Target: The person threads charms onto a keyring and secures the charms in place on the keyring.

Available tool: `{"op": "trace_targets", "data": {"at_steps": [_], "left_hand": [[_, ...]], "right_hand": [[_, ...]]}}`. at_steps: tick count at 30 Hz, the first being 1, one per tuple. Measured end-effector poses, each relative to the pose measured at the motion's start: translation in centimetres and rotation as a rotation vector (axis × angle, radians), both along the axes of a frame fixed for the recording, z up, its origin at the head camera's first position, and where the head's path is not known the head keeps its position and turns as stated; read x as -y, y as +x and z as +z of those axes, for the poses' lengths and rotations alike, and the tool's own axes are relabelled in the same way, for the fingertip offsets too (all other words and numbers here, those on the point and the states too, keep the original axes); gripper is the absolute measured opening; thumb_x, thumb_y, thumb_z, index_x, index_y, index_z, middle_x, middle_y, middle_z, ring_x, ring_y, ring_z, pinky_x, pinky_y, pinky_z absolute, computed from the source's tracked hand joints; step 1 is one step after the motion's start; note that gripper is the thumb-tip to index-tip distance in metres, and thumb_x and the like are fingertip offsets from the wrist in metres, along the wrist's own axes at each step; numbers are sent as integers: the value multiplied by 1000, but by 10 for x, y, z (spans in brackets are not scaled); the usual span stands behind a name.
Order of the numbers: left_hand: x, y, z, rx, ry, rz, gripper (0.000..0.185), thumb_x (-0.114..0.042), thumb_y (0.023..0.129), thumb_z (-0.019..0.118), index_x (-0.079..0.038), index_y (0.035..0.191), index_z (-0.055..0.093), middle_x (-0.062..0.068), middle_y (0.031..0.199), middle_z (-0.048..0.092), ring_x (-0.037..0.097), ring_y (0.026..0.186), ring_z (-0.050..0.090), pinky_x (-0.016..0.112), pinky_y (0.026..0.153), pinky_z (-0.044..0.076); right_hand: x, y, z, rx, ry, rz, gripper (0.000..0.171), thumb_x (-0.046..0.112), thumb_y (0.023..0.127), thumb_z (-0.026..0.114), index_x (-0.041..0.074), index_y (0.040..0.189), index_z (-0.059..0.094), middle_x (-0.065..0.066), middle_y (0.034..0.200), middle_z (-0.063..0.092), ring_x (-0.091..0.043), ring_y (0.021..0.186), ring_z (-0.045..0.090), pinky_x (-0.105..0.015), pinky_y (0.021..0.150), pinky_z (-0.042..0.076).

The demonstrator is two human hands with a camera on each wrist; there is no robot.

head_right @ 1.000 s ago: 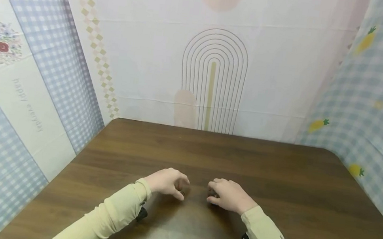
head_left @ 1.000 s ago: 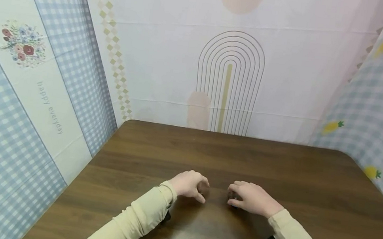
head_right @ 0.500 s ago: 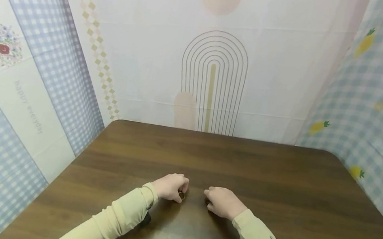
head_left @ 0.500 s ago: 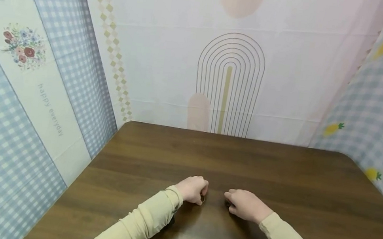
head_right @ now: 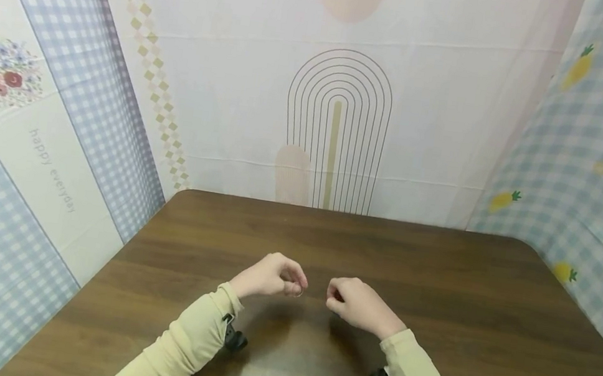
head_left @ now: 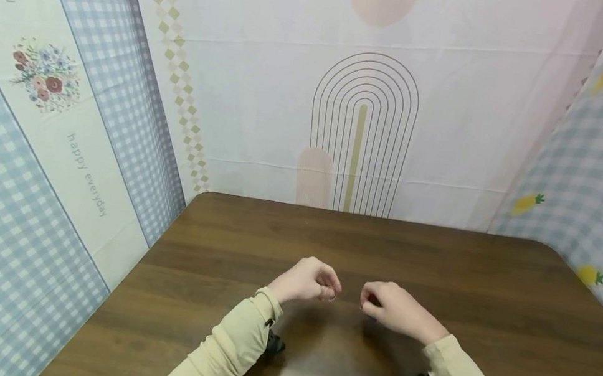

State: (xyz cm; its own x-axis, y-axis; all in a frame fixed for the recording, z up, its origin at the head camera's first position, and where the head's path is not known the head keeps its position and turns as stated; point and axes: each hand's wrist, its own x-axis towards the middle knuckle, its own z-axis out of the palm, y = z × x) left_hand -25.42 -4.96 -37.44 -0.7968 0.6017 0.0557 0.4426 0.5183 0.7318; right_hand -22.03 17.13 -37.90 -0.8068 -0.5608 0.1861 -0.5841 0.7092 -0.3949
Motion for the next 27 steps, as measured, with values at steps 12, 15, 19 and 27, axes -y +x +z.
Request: {"op": "trace_targets", "data": {"at_steps": [12, 15, 19, 27], "left_hand": [[9, 17, 34, 135, 361, 26, 7, -2, 88, 67, 4, 91, 70, 23, 82, 72, 26, 63, 69, 30, 60, 59], [9, 19, 36, 162, 362, 15, 9, -4, 89, 67, 5, 91, 69, 24, 79, 71, 40, 67, 68, 32, 57, 59], [10, 21, 40, 151, 342, 11, 12, -6, 90, 66, 5, 92, 68, 23, 75, 70, 35, 61, 67, 37, 57, 59], [6, 25, 43, 51, 283, 31, 12, -9, 90, 67, 3, 92, 70, 17, 73, 71, 12, 54, 61, 39, 59, 59]], "right_hand": [[26, 25, 40, -91, -278, -60, 11, 9, 92, 64, 15, 82, 65, 13, 61, 55, 3, 55, 45, -19, 52, 42], [29, 28, 45, -153, -283, -46, 12, 8, 90, 66, 17, 83, 65, 15, 61, 53, 3, 54, 43, -19, 51, 41], [30, 30, 48, -272, -202, -27, 13, 7, 88, 69, 19, 83, 65, 16, 65, 51, 4, 58, 43, -18, 55, 42], [30, 31, 47, -344, -53, -21, 14, 8, 88, 68, 20, 81, 62, 17, 68, 46, 0, 67, 43, -21, 64, 41]]}}
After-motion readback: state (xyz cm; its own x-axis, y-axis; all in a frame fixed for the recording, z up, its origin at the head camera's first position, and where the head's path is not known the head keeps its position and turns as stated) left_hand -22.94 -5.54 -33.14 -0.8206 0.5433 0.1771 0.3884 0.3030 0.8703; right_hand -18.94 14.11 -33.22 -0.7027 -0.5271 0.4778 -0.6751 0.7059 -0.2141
